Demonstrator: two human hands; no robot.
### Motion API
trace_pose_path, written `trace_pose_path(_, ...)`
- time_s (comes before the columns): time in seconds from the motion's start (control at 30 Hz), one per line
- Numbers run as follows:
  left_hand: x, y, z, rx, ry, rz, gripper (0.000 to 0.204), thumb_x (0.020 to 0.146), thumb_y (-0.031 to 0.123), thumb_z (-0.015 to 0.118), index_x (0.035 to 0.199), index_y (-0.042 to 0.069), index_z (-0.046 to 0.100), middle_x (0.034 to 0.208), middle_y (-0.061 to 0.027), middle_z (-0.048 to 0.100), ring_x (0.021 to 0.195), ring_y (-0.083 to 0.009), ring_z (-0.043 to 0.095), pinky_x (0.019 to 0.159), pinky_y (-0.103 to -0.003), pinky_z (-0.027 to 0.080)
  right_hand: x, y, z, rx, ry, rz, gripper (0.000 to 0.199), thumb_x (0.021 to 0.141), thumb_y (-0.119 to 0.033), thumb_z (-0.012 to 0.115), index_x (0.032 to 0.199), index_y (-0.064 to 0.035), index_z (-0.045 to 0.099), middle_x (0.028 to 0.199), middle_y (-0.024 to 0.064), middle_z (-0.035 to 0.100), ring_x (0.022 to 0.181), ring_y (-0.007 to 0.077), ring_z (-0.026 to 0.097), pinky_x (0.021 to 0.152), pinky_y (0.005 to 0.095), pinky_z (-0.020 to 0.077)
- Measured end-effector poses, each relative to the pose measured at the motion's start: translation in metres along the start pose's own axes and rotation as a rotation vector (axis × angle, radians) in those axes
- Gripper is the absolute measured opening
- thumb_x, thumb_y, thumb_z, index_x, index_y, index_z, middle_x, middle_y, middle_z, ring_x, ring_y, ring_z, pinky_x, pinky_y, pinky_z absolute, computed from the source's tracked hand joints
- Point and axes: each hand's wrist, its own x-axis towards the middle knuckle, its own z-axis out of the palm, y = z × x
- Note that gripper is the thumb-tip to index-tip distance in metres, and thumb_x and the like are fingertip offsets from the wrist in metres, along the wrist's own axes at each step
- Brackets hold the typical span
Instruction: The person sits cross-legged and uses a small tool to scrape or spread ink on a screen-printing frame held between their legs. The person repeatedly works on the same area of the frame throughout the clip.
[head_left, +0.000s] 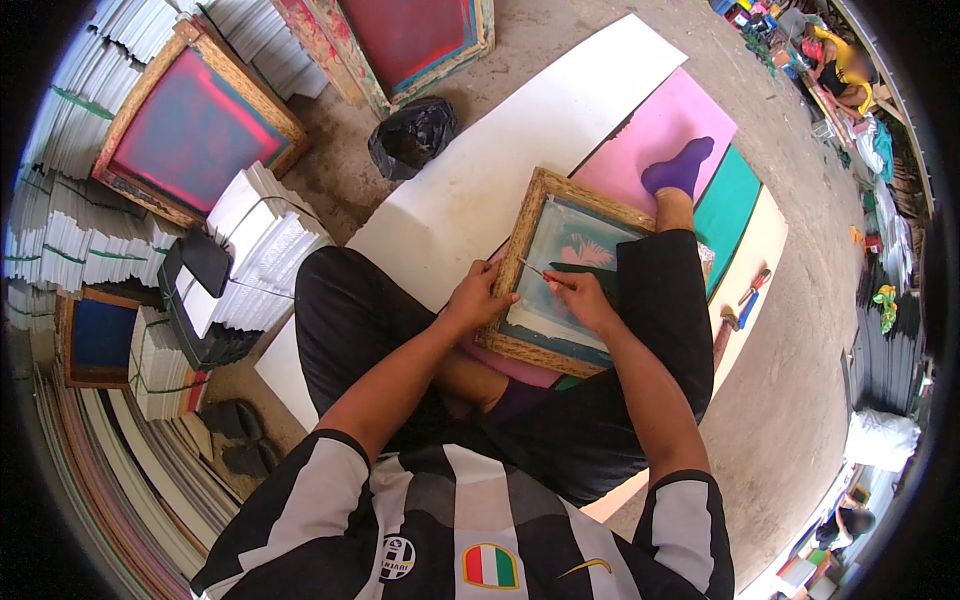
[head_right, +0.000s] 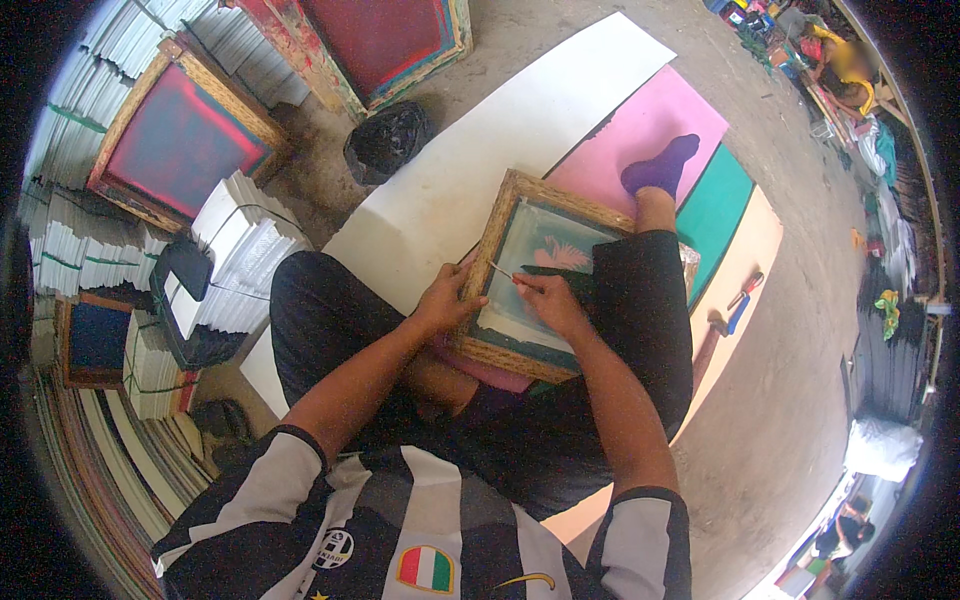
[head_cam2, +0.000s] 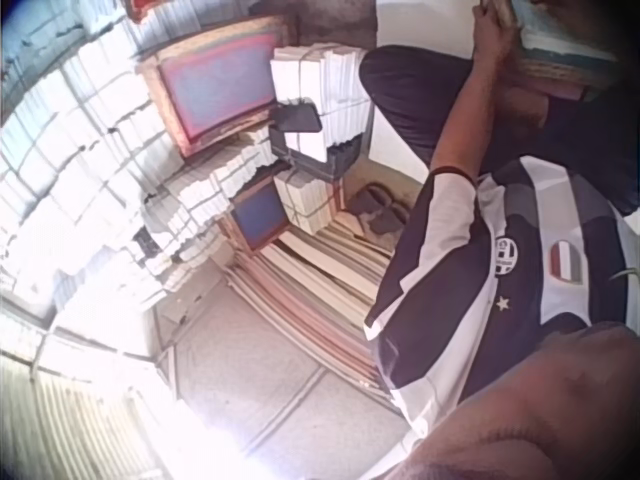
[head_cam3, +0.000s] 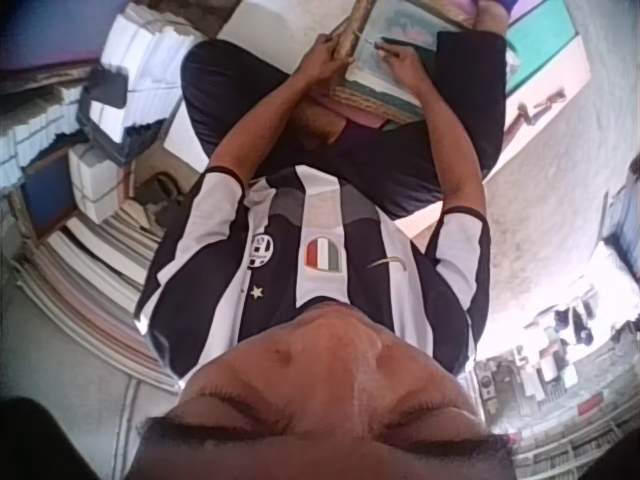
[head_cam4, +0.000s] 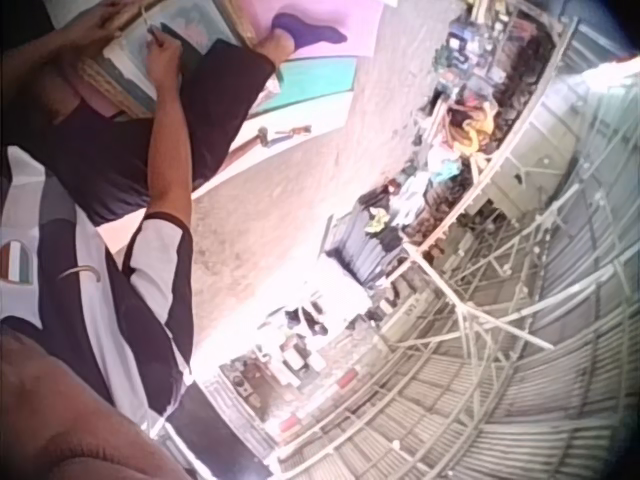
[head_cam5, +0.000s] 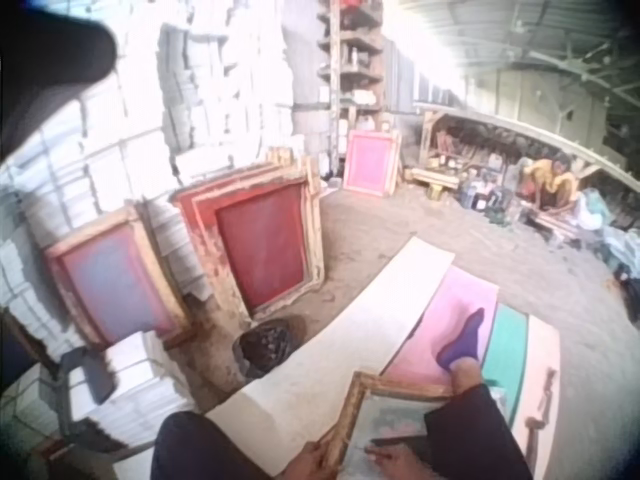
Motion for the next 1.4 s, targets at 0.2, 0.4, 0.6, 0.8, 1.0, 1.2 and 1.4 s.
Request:
trace_pose_path(0.2, 0.002, -0.01, 0.004, 0.005, 0.012, -0.005, 0.086, 0.082, 0.045, 0.08, 0.15, 0.004, 0.048, 0.129, -0.0227, 0.054, 0.119, -0.0397, 0.059, 0.1, -0.045, 0.05, -0.01, -0.017, -0.005, -0.696, 0.144, -0.302, 0.034, 0.097, -0.028, 0.067, 0.13, -0.0242, 0.071, 0.08, 0.0106, 0.068, 0.074, 0.0293, 0.067, 0.069, 0.0405, 0.054)
trace_pose_path(0.4, 0.001, -0.006, 0.004, -0.017, 0.021, 0.026, 0.087, 0.082, 0.045, 0.08, 0.151, 0.005, 0.047, 0.129, -0.0227, 0.054, 0.118, -0.0398, 0.06, 0.099, -0.045, 0.05, -0.006, -0.011, -0.007, -0.722, 0.144, -0.305, 0.032, 0.097, -0.032, 0.064, 0.129, -0.027, 0.071, 0.087, 0.0105, 0.071, 0.079, 0.0363, 0.068, 0.073, 0.0459, 0.0553)
trace_pose_path(0.6, -0.002, 0.001, 0.0, 0.004, 0.01, -0.001, 0.086, 0.081, 0.043, 0.081, 0.15, 0.004, 0.048, 0.129, -0.0227, 0.054, 0.118, -0.04, 0.06, 0.1, -0.045, 0.05, 0.003, -0.007, -0.007, -0.277, 0.05, -0.149, 0.031, 0.099, -0.028, 0.066, 0.127, -0.0183, 0.072, 0.106, 0.0128, 0.076, 0.091, 0.0304, 0.071, 0.082, 0.0411, 0.0553)
trace_pose_path(0.8, 0.002, -0.007, 0.004, -0.002, 0.008, 0.0, 0.085, 0.082, 0.045, 0.08, 0.148, 0.001, 0.05, 0.129, -0.0223, 0.054, 0.119, -0.0394, 0.059, 0.1, -0.045, 0.05, 0.015, -0.006, -0.015, 0.052, -0.111, 0.131, 0.036, 0.1, -0.025, 0.068, 0.129, -0.0039, 0.07, 0.101, 0.0058, 0.078, 0.084, 0.0151, 0.066, 0.078, 0.0324, 0.053)
trace_pose_path(1.0, 0.002, -0.007, 0.003, -0.032, -0.005, -0.016, 0.085, 0.083, 0.047, 0.079, 0.148, 0.002, 0.05, 0.13, -0.0214, 0.053, 0.121, -0.0385, 0.058, 0.102, -0.044, 0.049, 0.006, 0.009, -0.002, -0.12, 0.05, -0.143, 0.035, 0.101, -0.025, 0.066, 0.131, -0.0085, 0.07, 0.109, 0.0093, 0.077, 0.09, 0.0194, 0.07, 0.081, 0.0327, 0.0532)
trace_pose_path(1.2, -0.001, -0.002, 0.0, -0.014, -0.014, -0.015, 0.083, 0.083, 0.046, 0.079, 0.152, 0.009, 0.049, 0.131, -0.0221, 0.052, 0.123, -0.0399, 0.057, 0.102, -0.046, 0.049, -0.005, -0.009, 0.015, -0.262, 0.166, -0.142, 0.032, 0.099, -0.03, 0.065, 0.129, -0.0221, 0.071, 0.115, 0.0112, 0.075, 0.098, 0.031, 0.073, 0.086, 0.0408, 0.0557)
trace_pose_path(1.4, -0.002, 0.004, -0.004, -0.029, -0.05, -0.034, 0.084, 0.083, 0.045, 0.079, 0.152, 0.007, 0.048, 0.132, -0.0222, 0.052, 0.124, -0.0402, 0.056, 0.105, -0.045, 0.047, 0.014, -0.01, 0.003, 0.251, -0.071, 0.317, 0.035, 0.1, -0.032, 0.067, 0.129, -0.0131, 0.072, 0.093, 0.0059, 0.073, 0.068, 0.017, 0.063, 0.067, 0.0331, 0.0526)
